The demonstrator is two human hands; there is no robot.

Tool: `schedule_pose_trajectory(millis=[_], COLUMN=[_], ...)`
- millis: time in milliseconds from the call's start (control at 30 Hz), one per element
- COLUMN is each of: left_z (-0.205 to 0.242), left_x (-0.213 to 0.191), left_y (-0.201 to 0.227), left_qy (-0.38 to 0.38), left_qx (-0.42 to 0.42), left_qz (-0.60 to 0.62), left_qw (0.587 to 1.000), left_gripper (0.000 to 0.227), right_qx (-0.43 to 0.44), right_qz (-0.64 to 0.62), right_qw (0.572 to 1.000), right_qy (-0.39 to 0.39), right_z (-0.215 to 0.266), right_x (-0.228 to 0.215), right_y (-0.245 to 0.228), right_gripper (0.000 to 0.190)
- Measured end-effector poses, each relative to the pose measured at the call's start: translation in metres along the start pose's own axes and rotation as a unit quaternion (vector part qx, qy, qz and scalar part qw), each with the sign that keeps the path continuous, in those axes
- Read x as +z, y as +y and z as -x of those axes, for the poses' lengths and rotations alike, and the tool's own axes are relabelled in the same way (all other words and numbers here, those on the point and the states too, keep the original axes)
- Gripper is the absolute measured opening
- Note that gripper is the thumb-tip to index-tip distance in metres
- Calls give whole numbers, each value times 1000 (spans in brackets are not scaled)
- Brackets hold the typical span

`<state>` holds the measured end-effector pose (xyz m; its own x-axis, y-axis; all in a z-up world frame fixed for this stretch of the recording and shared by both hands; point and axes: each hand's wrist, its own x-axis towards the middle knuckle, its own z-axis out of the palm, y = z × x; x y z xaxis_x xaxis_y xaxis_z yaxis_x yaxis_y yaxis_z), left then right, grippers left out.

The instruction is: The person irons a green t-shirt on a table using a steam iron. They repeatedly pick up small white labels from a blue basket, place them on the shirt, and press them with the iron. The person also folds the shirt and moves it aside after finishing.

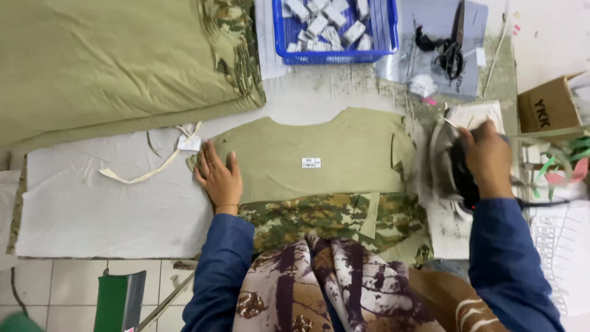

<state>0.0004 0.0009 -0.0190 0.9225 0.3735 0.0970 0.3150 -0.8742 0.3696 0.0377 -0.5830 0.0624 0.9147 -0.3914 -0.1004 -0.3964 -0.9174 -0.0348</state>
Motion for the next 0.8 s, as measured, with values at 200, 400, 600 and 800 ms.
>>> schedule_pose_trajectory(millis=[200,400,600,800], left_z=[-2,22,100,117], left_x=[-1,-59,-47,-24], left_y=[0,42,86,87], left_qy=[-10,-22,-260,-248], left_qx=[-7,49,230,365], left_qz=[37,51,168,-34], left_qw=[999,997,923,897], left_gripper=[61,52,35,42], right_qx=[99,-214,-407,-392], right_qz=[25,54,-189,-145], right_qw=[993,952,857,890], right_qy=[50,211,-254,-179], right_z=[-14,92,198,207], right_x=[51,17,78,42], right_y=[134,-55,-178,-193], right_gripper=[63,40,25,39])
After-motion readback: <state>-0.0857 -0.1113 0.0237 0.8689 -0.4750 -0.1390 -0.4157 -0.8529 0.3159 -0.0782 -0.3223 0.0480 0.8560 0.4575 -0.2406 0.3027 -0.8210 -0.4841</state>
